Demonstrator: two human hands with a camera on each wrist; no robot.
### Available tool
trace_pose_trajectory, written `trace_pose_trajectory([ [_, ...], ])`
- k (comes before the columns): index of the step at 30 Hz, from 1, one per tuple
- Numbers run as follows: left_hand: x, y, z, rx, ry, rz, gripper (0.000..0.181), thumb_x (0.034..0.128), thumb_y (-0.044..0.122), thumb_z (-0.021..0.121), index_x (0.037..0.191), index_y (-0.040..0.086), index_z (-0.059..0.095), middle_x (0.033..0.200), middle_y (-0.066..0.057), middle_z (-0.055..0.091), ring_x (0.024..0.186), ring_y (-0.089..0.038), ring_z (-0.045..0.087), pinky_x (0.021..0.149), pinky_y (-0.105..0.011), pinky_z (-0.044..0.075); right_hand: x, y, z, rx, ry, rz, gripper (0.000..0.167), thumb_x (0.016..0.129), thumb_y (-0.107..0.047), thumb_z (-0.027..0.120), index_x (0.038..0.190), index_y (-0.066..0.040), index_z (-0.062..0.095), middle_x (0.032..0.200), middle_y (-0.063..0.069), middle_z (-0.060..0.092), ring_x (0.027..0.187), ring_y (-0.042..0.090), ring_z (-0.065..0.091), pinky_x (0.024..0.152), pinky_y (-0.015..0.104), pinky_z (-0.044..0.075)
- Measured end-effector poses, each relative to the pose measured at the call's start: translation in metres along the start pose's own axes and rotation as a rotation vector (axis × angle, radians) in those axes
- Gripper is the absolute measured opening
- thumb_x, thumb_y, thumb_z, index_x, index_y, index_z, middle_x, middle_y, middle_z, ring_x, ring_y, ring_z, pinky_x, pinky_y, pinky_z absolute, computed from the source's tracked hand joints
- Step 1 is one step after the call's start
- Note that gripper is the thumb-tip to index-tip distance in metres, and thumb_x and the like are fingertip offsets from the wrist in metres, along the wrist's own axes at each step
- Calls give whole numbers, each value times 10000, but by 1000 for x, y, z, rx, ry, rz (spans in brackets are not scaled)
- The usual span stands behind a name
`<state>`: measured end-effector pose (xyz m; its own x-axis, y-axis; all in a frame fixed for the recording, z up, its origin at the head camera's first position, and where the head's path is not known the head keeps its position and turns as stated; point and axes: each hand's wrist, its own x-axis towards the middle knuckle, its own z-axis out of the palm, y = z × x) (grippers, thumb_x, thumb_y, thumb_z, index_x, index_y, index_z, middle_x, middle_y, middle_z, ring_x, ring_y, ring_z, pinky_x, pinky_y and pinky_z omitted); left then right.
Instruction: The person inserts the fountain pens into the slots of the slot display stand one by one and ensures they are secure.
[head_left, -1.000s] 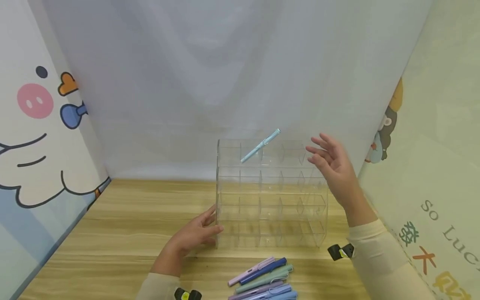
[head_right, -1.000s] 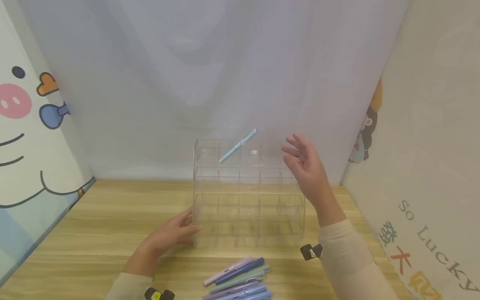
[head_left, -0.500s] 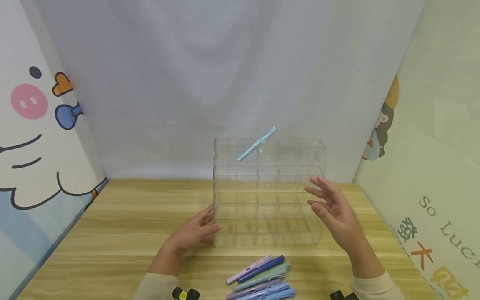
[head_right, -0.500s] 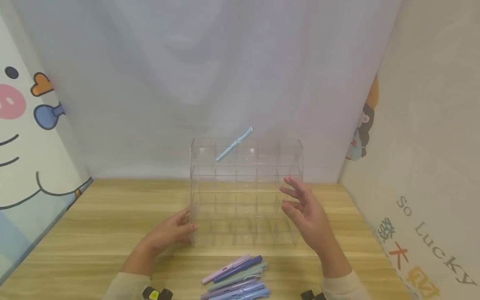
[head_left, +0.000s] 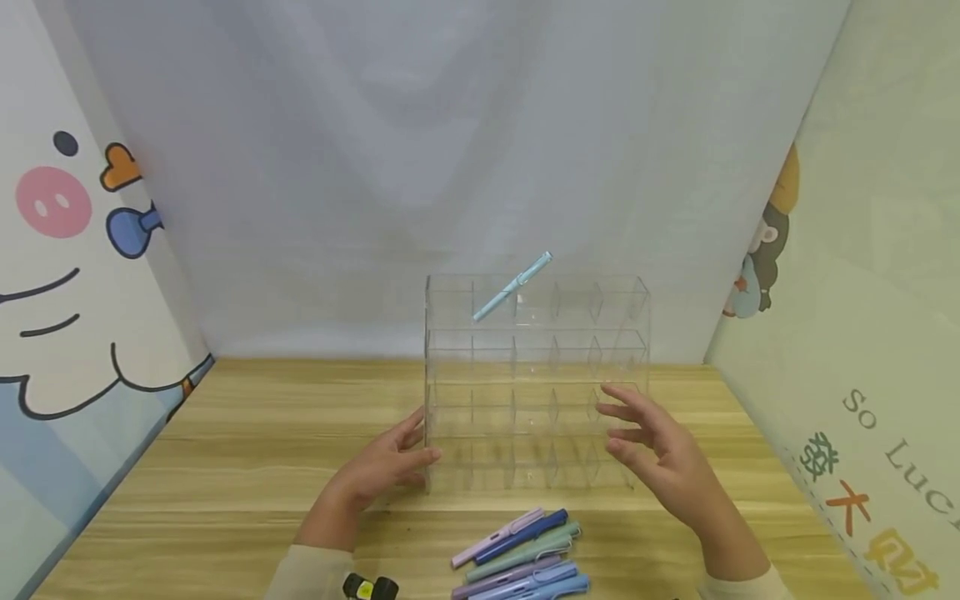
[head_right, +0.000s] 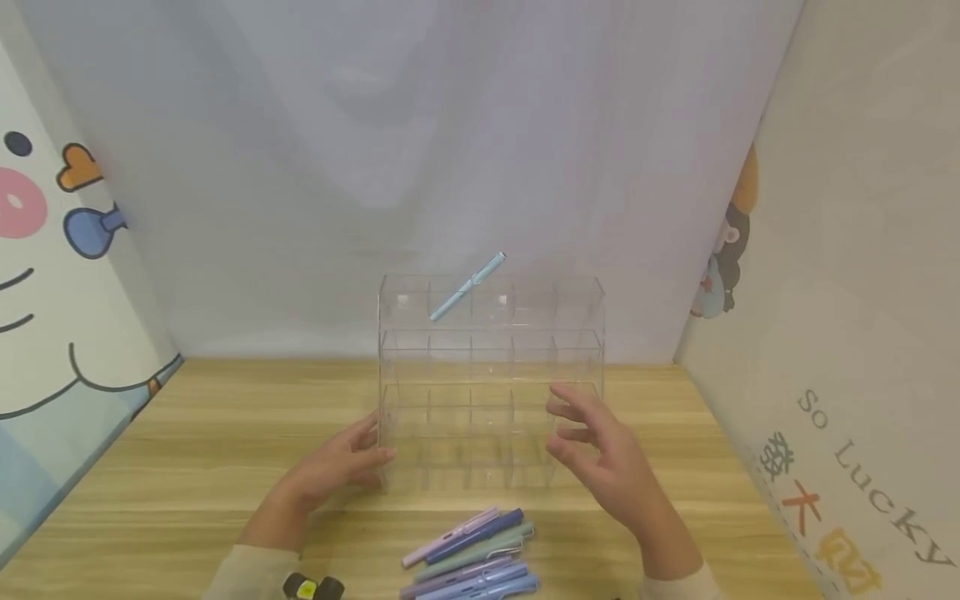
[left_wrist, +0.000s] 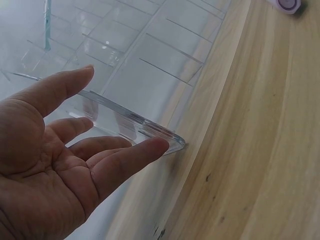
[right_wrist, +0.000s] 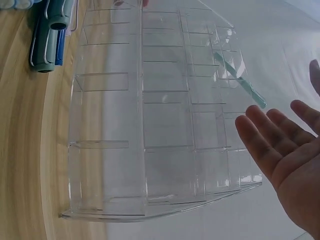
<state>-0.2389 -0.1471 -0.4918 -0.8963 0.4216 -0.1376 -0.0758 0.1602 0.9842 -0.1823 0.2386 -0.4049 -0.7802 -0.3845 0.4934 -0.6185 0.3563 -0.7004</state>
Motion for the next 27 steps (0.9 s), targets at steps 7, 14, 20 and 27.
trace_pose_trajectory([
  [7,0,-1,1,7,7,-9,822,950,314,660,1590,270,146,1618,-193,182,1268,-425,525,986,-505,501,-4,-2,4,-154,-147,16,571,953,-142,653,1463,-270,432,1415,-41,528,1175,120,608,883,345,569],
  [14,4,-2,0,11,7,-7,842,944,306,669,1593,258,134,1618,-191,191,1246,-420,544,983,-492,507,-8,-2,13,-238,-439,250,553,951,-469,599,1431,-220,486,1387,-23,549,1171,214,606,928,444,532],
  [20,9,1,0,25,13,-15,876,924,340,690,1594,254,132,1618,-172,208,1243,-395,555,985,-483,507,-7,6,30,-267,-560,295,438,917,-430,664,1242,-141,610,1231,12,624,1024,179,632,854,349,542],
  [27,4,-3,2,38,26,-59,871,912,366,700,1585,307,150,1620,-172,196,1134,-381,633,1025,-504,472,-13,21,58,-360,-619,247,300,825,-253,787,1086,-144,685,1029,-52,610,847,56,563,765,270,519],
])
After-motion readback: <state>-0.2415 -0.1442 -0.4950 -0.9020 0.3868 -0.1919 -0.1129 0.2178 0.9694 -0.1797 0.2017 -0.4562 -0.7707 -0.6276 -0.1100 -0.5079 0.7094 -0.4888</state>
